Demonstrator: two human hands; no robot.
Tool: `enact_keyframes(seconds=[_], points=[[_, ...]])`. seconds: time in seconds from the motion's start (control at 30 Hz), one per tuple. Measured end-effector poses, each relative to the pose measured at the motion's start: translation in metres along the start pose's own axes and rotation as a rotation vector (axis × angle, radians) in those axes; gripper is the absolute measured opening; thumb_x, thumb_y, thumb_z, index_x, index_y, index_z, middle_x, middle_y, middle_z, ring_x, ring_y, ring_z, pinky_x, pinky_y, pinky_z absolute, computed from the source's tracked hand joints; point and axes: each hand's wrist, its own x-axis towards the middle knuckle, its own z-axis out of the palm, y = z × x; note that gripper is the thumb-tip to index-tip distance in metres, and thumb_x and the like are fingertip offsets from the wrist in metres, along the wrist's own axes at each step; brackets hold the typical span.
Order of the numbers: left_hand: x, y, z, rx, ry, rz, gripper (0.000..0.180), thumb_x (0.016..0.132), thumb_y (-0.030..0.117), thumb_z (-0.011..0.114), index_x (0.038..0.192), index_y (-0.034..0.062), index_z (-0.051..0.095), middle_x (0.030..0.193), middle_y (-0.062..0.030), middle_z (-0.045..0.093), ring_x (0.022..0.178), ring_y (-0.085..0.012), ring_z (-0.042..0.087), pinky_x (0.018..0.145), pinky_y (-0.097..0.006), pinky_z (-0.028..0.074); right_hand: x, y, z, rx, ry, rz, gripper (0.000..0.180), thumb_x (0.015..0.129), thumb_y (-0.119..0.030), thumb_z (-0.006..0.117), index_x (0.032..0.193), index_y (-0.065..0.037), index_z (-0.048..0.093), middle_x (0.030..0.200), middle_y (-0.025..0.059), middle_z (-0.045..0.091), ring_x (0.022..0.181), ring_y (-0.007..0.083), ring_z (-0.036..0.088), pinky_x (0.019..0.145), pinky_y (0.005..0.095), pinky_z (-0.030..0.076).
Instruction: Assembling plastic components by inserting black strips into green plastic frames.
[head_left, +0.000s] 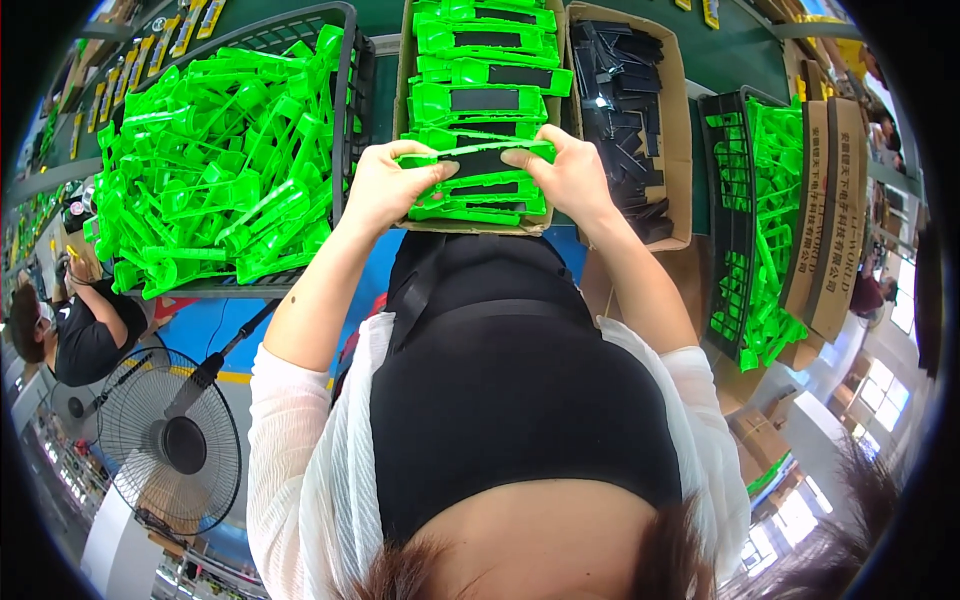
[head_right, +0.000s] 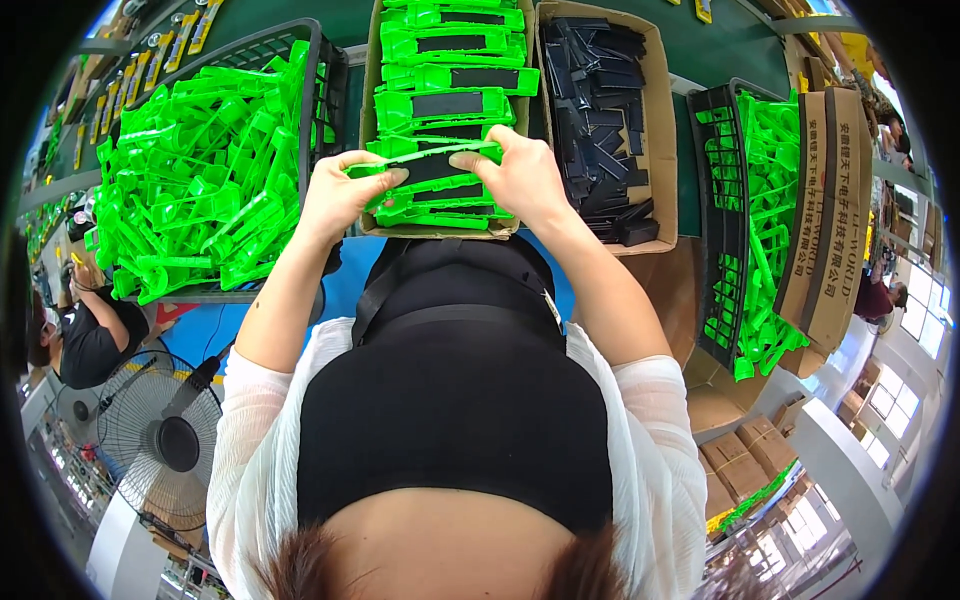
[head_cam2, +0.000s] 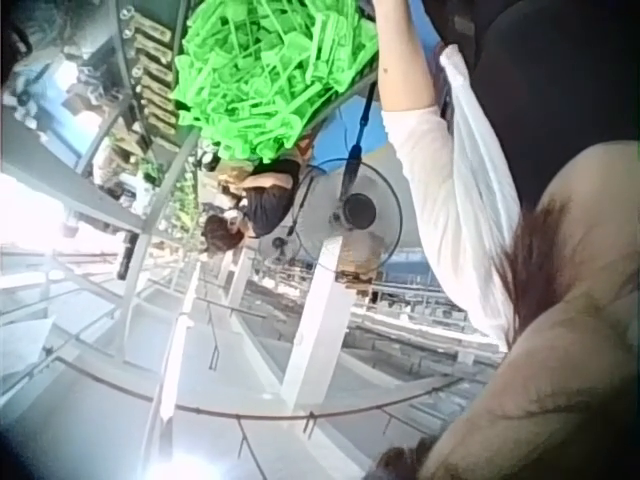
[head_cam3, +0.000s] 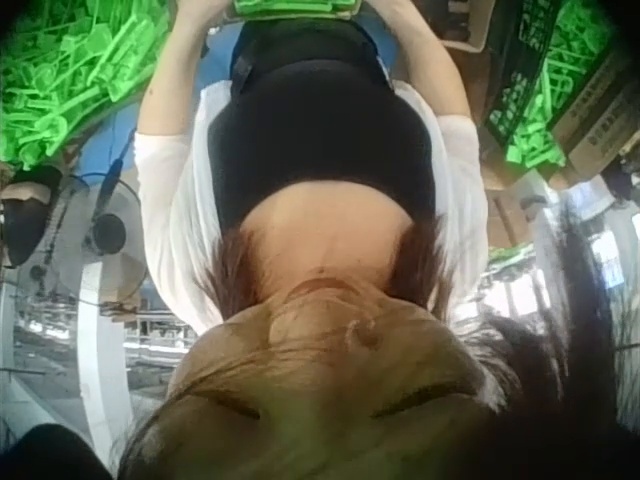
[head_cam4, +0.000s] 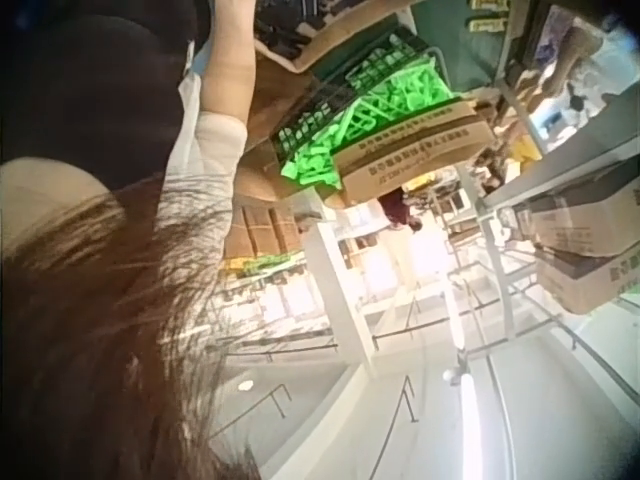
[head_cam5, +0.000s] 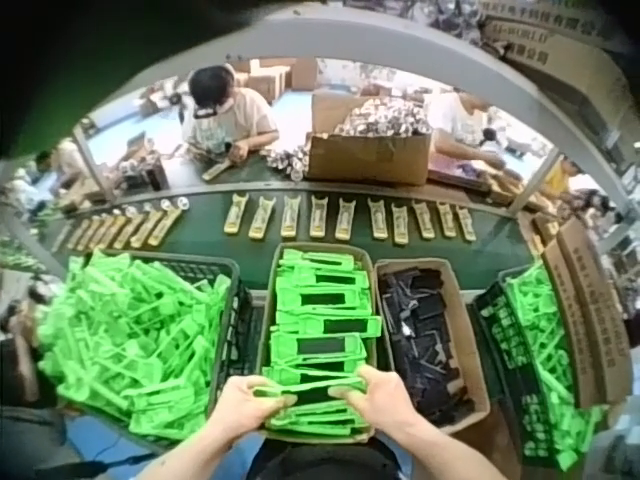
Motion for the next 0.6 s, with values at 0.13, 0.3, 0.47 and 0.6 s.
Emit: enact_keyframes(seconds=[0.13,0.3,0.47,0.6], points=[[0.007,0.000,-0.005,0.055,-0.044,0.041,0.020,0.070,0.015,0.073,0.077,0.0000,0.062,0.063,-0.0052,0.061,0.054,-0.0121,0.056,0.050,-0.026,0.043,-0.002,-0.009,0.001,-0.093,0.013,0.004,0.045,0.071,-0.039,0.069,0.083,0.003,0.055,0.053,0.0188,0.054,0.049,0.0292,0.056,0.050,0.0356,0.044],[0.009,0.027,0.023,0.948,-0.087,0.432,0.029,0.071,0.034,0.064,0.069,0.0046,0.062,0.064,-0.0146,0.058,0.066,-0.0311,0.058,0.061,-0.041,0.045,-0.006,-0.011,-0.001,0.200,-0.150,-0.014,0.050,0.067,-0.037,0.073,0.089,0.001,0.049,0.071,0.0180,0.058,0.065,0.0256,0.058,0.060,0.0330,0.046],[0.012,0.027,0.045,0.897,0.021,0.525,0.028,0.069,0.034,0.065,0.062,0.0072,0.062,0.064,-0.0118,0.058,0.062,-0.0290,0.058,0.055,-0.039,0.045,-0.008,0.000,0.000,0.385,-0.162,-0.045,0.061,0.062,-0.039,0.077,0.099,-0.002,0.044,0.092,0.0167,0.055,0.094,0.0263,0.051,0.083,0.0350,0.040],[0.075,0.038,0.045,1.028,0.010,0.886,0.041,0.064,0.045,0.069,0.051,0.0074,0.057,0.054,-0.0104,0.055,0.052,-0.0285,0.056,0.050,-0.039,0.044,-0.013,0.016,0.014,1.324,-0.244,0.259,0.051,0.079,-0.028,0.065,0.112,-0.002,0.036,0.078,0.0079,0.051,0.041,0.0069,0.043,0.037,0.0198,0.030]])
